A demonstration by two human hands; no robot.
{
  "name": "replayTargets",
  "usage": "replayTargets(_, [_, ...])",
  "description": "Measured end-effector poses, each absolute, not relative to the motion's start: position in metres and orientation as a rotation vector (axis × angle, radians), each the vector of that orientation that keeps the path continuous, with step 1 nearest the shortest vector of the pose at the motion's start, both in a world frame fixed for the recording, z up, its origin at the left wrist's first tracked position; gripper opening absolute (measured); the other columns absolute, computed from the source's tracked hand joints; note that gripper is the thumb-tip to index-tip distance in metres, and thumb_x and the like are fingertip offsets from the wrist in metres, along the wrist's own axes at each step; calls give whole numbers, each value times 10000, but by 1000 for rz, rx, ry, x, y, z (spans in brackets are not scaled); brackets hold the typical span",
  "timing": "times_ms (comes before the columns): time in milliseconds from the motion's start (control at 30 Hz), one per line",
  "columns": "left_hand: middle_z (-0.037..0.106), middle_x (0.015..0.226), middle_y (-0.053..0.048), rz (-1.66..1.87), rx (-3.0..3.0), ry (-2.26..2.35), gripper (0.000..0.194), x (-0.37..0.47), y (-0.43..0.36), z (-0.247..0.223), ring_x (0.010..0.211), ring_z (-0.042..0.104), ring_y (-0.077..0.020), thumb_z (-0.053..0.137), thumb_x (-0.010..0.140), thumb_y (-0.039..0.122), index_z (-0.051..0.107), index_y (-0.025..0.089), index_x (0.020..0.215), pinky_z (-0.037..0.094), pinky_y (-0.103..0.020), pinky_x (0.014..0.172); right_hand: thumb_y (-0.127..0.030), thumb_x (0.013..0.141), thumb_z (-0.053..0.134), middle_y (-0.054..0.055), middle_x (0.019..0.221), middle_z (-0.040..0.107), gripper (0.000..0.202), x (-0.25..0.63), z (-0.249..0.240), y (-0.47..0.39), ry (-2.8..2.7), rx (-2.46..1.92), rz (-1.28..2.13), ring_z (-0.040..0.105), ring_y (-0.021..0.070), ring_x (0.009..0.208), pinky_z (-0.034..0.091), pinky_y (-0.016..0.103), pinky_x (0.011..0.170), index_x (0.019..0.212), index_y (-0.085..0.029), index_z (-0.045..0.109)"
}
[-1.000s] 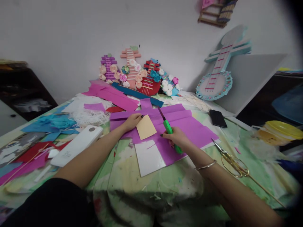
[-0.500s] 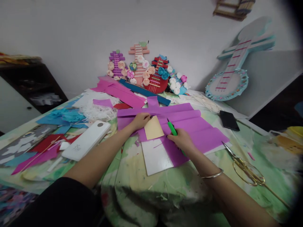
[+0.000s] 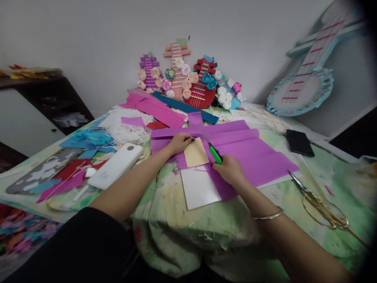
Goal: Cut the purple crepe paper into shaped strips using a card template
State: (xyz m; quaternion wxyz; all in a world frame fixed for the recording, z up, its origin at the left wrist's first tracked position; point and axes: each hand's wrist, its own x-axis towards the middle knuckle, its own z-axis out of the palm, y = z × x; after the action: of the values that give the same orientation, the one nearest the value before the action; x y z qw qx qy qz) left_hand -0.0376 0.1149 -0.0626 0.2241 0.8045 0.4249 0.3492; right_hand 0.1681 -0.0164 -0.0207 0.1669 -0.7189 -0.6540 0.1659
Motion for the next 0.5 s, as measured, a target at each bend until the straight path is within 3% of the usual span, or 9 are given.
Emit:
replayTargets(200, [616, 1053, -61, 923, 2124, 1138, 273, -41, 118, -65, 883, 622, -189, 565, 930, 351, 594, 133, 1092, 534, -364, 764, -285, 749, 580, 42, 648, 637, 131, 173, -19, -17, -1888, -1955, 579, 557, 165, 566, 284, 257, 476, 749, -166, 633])
replayTargets(300, [598, 1126, -78, 905, 2054, 1136, 309, -43, 120, -67, 947, 617, -215, 568, 929, 343, 572, 137, 1160, 536, -393, 796, -332, 657, 703, 28, 728, 669, 230, 175, -18, -18, -1910, -1865, 685, 596, 170, 656, 338, 240, 529, 817, -173, 660])
replayTargets(367, [592, 1143, -82, 898, 2015, 1138, 315, -44, 121, -69, 961, 614, -219, 568, 929, 340, 567, 140, 1172, 534, -400, 806, -298, 609, 732, 25, 714, 660, 226, 175, -19, -20, -1916, -1829, 732, 590, 172, 658, 341, 241, 543, 778, -168, 656])
replayTargets(500, [586, 1158, -86, 906, 1971, 1138, 318, -45, 125, -71, 974, 610, -221, 570, 928, 336, 562, 143, 1182, 531, -407, 815, -245, 651, 647, -4, 556, 545, 105, 175, -20, -23, -1951, -1789, 751, 510, 143, 545, 276, 248, 499, 628, -170, 578])
